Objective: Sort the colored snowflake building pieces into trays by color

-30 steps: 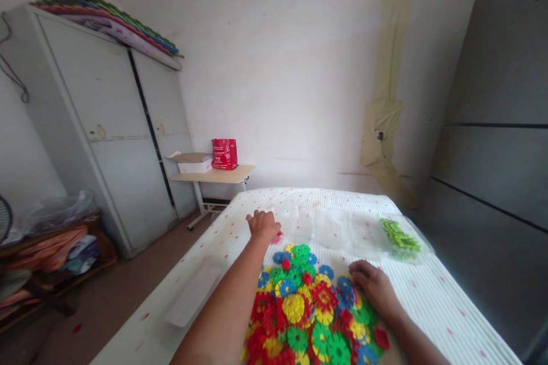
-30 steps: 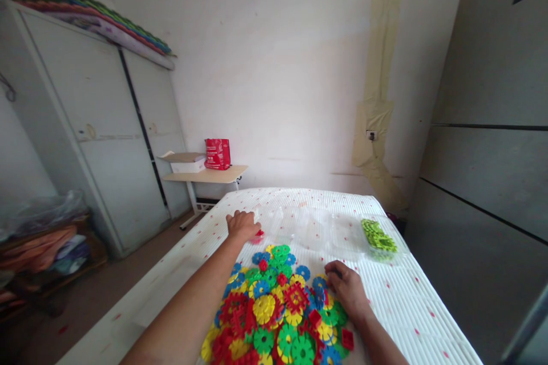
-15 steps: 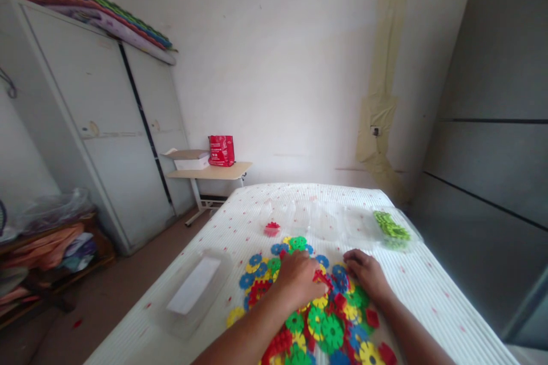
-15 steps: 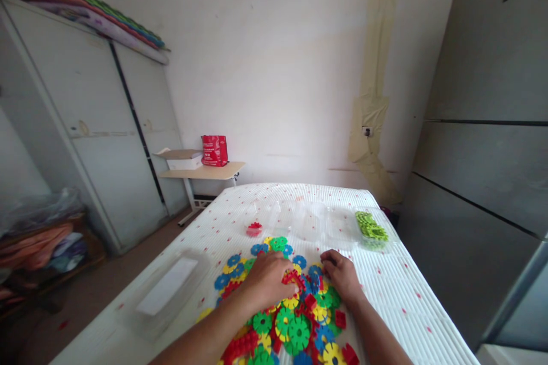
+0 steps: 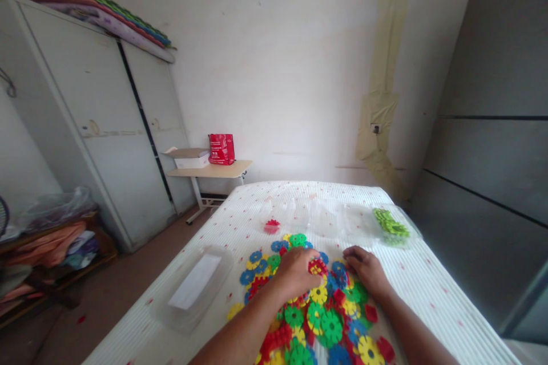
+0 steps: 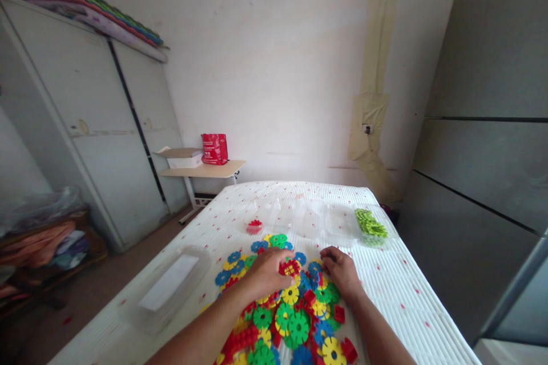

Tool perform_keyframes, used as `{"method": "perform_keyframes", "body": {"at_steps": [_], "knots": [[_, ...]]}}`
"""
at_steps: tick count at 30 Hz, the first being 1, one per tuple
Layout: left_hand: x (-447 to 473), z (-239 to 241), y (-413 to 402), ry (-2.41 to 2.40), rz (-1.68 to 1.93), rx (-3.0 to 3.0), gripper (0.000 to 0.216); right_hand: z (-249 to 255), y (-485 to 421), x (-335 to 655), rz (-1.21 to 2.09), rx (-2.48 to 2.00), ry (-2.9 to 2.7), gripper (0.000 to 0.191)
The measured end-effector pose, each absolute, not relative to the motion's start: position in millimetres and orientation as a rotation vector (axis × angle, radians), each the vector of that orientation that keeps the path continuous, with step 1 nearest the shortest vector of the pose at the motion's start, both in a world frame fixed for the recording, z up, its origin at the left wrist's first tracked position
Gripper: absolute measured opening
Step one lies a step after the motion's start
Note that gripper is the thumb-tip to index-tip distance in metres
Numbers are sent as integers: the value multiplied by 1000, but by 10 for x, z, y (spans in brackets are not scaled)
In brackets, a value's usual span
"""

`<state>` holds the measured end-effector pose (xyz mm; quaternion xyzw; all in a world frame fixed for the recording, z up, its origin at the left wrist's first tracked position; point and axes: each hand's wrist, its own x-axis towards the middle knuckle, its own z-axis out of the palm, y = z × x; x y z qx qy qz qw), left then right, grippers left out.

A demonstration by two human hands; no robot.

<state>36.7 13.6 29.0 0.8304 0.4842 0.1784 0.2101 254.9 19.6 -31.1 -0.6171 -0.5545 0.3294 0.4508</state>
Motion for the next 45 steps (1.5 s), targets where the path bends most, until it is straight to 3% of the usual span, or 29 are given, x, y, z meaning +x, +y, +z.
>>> {"method": "perform_keyframes", "body": {"at_steps": [17,25,39,45], "knots": [[-82,168,-77,1302,397,2332,77,-259,175,2526,777,-1550,-1383,25],[12,156,-104,1322,423,2384,77,-251,170,2512,770,-1571,-1377,23],[-48,237,178,897,953,1489,65,-294,186,2533,791,-1540,-1366,22],[-132,192,277,784,1087,1389,61,-327,200,2554,782,-1526,-1386,22]]}}
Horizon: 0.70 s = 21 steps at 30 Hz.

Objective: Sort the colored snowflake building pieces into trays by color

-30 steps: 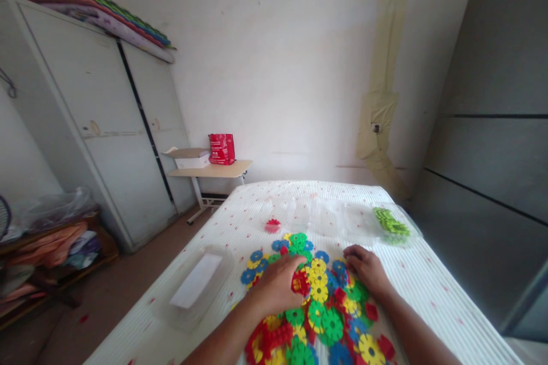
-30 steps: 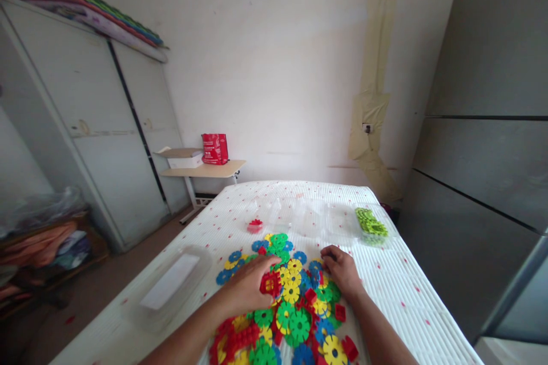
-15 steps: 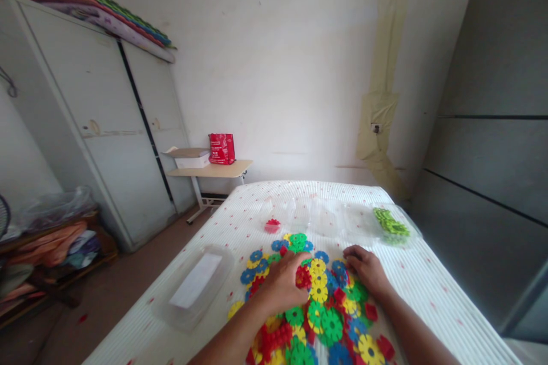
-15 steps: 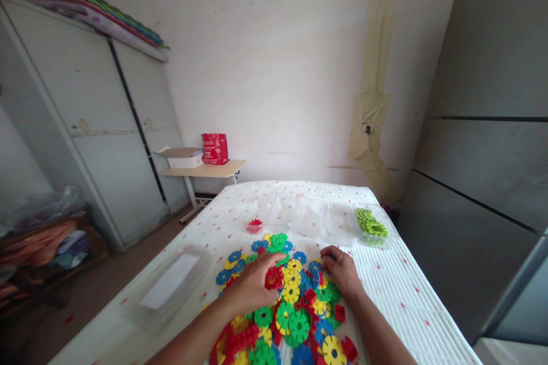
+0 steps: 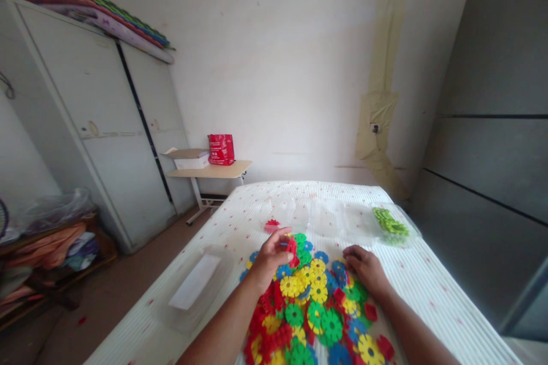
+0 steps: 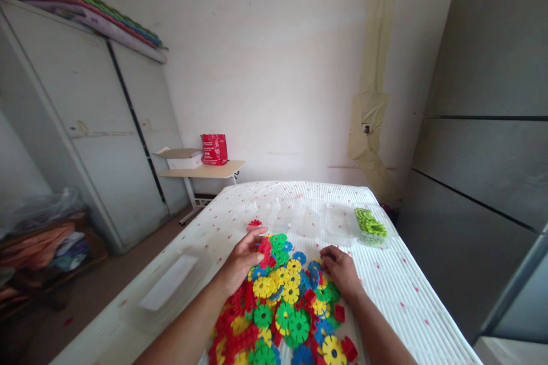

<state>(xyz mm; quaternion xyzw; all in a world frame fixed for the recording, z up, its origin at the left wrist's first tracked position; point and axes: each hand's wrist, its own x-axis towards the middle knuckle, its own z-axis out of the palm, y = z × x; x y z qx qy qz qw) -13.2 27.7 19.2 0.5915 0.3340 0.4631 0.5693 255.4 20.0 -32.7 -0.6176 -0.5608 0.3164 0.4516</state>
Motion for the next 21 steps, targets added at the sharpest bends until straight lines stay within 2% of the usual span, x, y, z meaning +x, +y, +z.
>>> {"method": "perform_keyframes", "body": {"at_steps": [9,21], "knots": [[-258,133,158,1352,700,2270,72,-265,174,2518,772,-1545,-1362,22],[-179,179,50,1756,460,2287,70,-259,169,2521,755,-1552,-1380,22]]}}
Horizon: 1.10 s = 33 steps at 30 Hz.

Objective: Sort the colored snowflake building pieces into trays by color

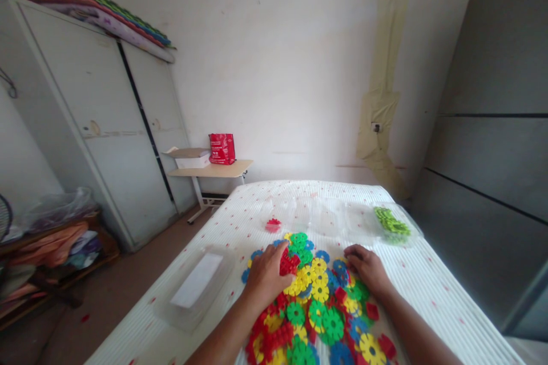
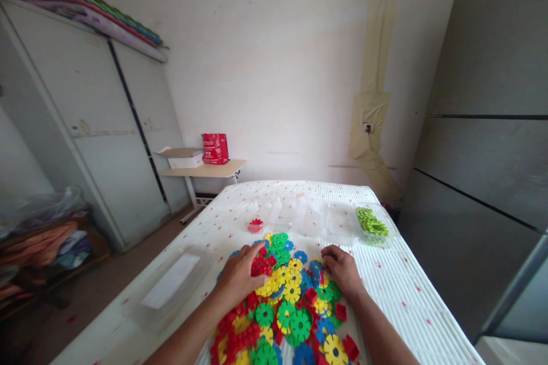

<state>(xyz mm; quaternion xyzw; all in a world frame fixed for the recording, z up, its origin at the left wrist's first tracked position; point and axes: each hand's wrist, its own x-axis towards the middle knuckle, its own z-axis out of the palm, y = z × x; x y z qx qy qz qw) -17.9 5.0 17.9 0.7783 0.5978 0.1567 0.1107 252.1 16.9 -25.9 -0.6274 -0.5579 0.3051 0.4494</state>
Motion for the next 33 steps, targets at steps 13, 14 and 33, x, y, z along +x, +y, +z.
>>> {"method": "perform_keyframes", "body": {"at_steps": [13,14,33], "knots": [[-83,156,43,1909,308,2327,68,-283,178,2524,775,-1540,-1372,23],[-82,154,44,1908,312,2329,68,-284,177,2526,775,-1539,-1373,23],[-121,142,-32,1935,278,2382,66,-275,170,2524,778,-1536,-1379,24]]}}
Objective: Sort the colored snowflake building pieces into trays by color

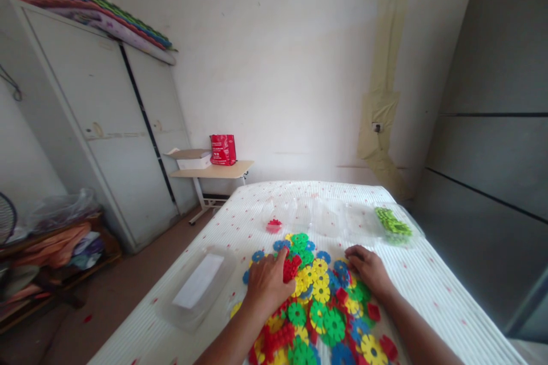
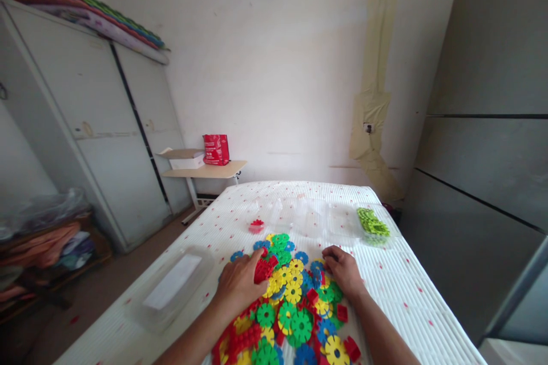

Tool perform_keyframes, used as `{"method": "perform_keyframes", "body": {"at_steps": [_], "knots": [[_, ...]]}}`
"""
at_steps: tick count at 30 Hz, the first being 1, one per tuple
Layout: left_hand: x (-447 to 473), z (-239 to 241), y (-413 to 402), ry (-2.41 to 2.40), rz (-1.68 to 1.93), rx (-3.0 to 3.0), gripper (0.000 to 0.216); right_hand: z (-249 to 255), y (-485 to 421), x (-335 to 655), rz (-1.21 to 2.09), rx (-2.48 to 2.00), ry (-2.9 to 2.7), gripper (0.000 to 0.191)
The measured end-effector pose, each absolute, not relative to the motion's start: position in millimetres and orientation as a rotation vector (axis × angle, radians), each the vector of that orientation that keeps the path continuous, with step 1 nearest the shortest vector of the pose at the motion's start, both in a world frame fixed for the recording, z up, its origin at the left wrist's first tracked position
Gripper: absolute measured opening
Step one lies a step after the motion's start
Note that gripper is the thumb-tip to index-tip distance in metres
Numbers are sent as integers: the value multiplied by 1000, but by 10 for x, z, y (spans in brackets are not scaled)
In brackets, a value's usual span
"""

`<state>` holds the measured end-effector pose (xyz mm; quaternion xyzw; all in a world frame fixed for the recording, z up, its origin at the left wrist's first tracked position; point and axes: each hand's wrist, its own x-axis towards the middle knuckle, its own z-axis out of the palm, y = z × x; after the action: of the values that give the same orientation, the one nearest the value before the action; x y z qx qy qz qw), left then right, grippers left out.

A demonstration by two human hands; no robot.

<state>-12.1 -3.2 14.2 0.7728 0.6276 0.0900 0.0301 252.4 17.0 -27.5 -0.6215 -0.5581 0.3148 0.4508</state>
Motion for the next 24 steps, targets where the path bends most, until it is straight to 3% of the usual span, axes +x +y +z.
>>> {"method": "perform_keyframes", "body": {"at_steps": [11,17,24], "knots": [[-259,387,-4,2025,362,2346,55,-315,171,2535,731,-1551,-1432,21],[-476,785,571,2247,373,2242,54,-329,180,2551,696,-1555,-1477,21],[-328,717,1204,2269,272,2200,47,-361,193,2559,713,-1546,-1468,21]]}}
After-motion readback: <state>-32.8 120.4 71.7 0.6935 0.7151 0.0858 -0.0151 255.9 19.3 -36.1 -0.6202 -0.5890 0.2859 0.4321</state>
